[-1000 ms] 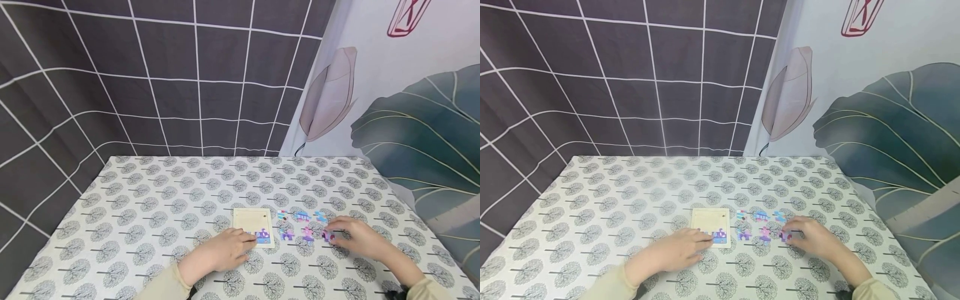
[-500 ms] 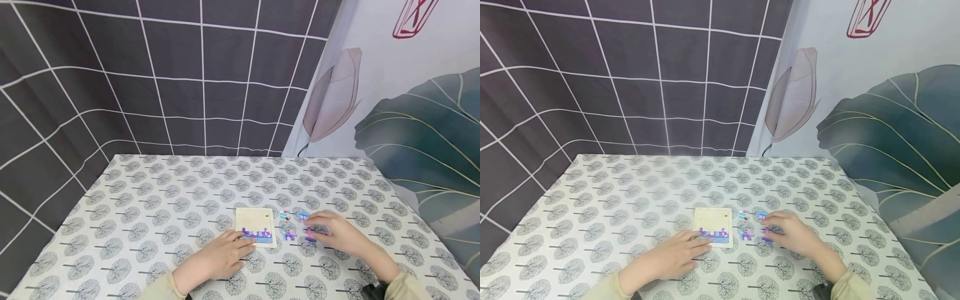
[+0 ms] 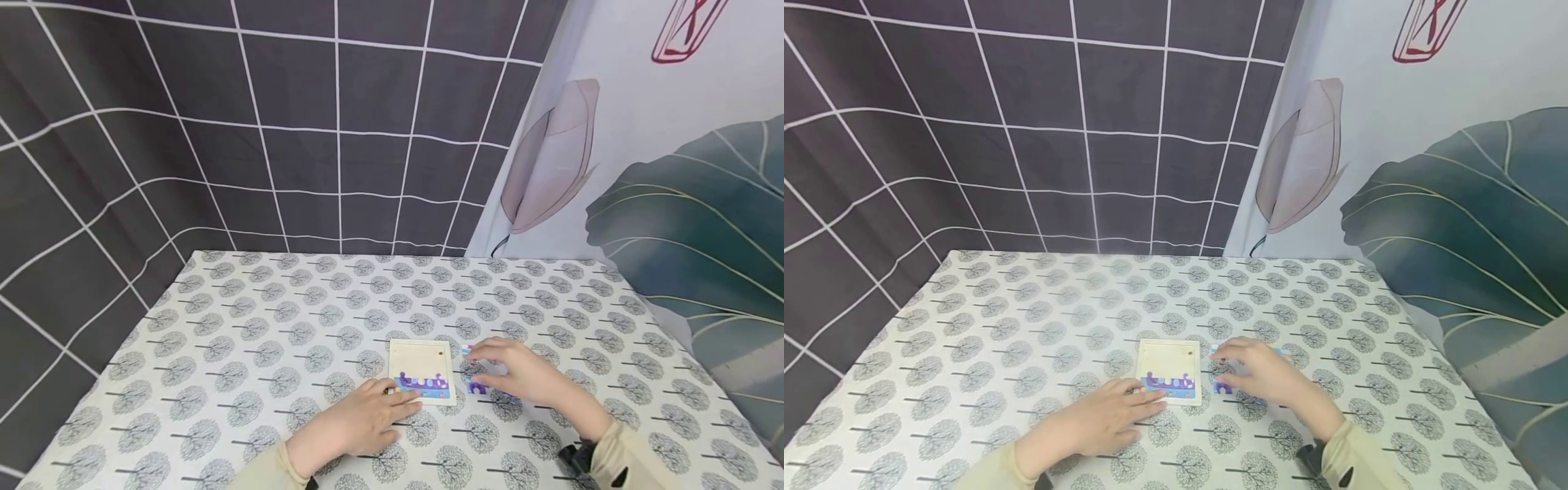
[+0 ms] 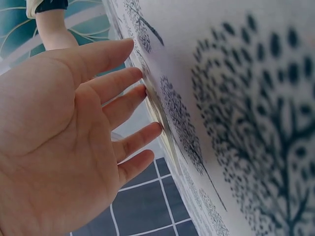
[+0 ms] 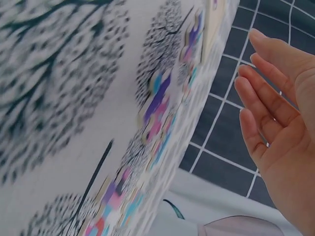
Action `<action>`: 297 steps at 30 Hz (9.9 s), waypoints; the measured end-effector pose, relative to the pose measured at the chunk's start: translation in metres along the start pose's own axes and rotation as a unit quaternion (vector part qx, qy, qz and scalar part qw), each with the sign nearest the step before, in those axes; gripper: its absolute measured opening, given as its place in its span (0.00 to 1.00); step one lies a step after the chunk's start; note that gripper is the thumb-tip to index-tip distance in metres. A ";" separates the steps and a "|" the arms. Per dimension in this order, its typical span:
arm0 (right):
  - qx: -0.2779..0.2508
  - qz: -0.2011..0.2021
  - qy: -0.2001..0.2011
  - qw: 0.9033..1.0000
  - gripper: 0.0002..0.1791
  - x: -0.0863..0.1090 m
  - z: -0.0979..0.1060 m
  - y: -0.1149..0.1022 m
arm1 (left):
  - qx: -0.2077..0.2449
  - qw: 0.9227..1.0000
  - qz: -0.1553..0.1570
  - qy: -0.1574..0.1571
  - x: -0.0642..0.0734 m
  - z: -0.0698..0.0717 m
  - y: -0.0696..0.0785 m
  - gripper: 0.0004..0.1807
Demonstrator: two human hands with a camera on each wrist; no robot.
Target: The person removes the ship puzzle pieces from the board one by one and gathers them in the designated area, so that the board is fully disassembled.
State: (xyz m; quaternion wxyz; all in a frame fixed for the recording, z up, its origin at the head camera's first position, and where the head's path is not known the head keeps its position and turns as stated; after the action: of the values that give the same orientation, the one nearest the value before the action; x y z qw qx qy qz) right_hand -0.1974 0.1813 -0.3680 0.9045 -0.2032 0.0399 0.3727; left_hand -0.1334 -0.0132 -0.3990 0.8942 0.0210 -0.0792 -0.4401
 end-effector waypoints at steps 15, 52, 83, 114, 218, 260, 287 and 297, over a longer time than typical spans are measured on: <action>-0.035 -0.021 -0.022 0.999 0.18 -0.028 -0.018 -0.015 | 0.011 1.000 0.004 -0.003 -0.002 0.001 -0.001 0.29; -0.087 -0.033 -0.170 0.981 0.15 -0.076 -0.078 -0.041 | -0.029 0.999 0.023 -0.006 -0.010 0.004 0.004 0.27; -0.113 -0.030 -0.146 0.982 0.12 -0.085 -0.078 -0.048 | -0.047 0.999 0.016 -0.001 -0.011 0.003 0.003 0.28; -0.092 0.020 -0.171 0.981 0.19 -0.088 -0.076 -0.053 | -0.116 0.993 0.023 -0.007 -0.012 0.004 0.021 0.27; -0.107 -0.041 -0.088 0.990 0.22 0.044 -0.008 -0.020 | 0.041 0.999 0.012 -0.032 -0.015 0.006 0.003 0.24; 0.073 -0.051 -0.055 0.995 0.19 0.049 -0.021 -0.037 | 0.050 0.998 0.008 -0.038 -0.015 0.009 0.004 0.24; 0.035 -0.051 -0.030 0.998 0.18 0.032 -0.008 -0.033 | 0.046 0.998 -0.035 0.003 -0.019 0.009 0.009 0.22; 0.033 -0.047 -0.022 0.998 0.16 0.016 -0.011 -0.029 | 0.037 0.999 -0.040 0.002 -0.021 0.007 0.011 0.23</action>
State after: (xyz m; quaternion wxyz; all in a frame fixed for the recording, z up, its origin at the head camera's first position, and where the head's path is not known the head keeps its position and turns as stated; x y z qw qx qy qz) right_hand -0.1649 0.1692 -0.3717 0.9281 -0.1662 0.0227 0.3325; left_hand -0.1381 0.0103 -0.3931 0.8748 0.0582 -0.0924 -0.4720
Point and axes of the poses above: each hand's wrist, its own x-axis away from the middle knuckle, its own z-axis out of the back of the hand, y = z × x, the point moved 7 cm from there along -x, towards the middle knuckle, and after that the axes turned 2 degrees about -z, right-handed, at the moved point
